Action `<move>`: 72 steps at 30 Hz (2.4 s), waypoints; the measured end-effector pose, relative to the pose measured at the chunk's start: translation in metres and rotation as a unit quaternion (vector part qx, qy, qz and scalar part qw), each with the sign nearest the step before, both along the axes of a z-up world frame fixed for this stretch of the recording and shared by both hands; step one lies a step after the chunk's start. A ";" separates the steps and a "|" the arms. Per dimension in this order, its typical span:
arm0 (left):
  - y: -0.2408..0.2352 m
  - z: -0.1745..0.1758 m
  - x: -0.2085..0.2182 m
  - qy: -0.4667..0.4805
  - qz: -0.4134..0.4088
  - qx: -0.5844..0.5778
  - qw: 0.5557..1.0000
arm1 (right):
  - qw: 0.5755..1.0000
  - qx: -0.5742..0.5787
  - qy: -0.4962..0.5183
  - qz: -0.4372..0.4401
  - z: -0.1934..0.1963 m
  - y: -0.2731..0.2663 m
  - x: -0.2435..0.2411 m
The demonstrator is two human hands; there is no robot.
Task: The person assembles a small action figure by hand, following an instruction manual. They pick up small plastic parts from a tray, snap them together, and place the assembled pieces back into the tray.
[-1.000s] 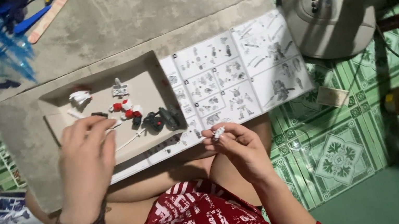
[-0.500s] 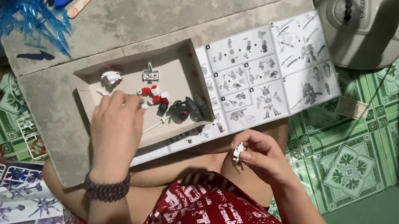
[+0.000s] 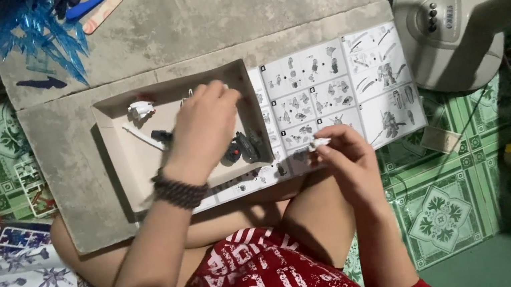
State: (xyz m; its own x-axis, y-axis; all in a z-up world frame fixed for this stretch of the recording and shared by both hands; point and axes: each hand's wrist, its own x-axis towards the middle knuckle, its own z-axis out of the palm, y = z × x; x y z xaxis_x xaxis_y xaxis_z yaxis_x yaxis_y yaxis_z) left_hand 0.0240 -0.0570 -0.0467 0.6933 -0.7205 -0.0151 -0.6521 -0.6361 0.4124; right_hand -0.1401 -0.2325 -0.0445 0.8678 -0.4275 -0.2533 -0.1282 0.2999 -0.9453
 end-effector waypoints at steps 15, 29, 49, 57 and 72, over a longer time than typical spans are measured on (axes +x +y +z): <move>0.000 0.041 -0.031 0.303 0.069 -0.301 0.902 | 0.986 0.121 -0.108 0.036 -0.015 0.024 0.010; 0.011 0.059 -0.059 0.256 0.006 -0.393 0.883 | 0.972 0.198 -0.118 0.048 -0.029 0.033 -0.002; 0.010 0.052 -0.071 0.294 0.060 -0.448 0.842 | 0.977 0.173 -0.120 0.044 -0.015 0.042 0.002; 0.005 0.053 -0.089 0.665 0.270 -0.485 0.499 | 0.976 -0.105 -0.184 0.046 0.025 0.051 0.015; -0.001 0.032 -0.099 0.687 0.305 -0.513 0.415 | 0.914 -0.335 -0.226 0.020 0.034 0.054 0.028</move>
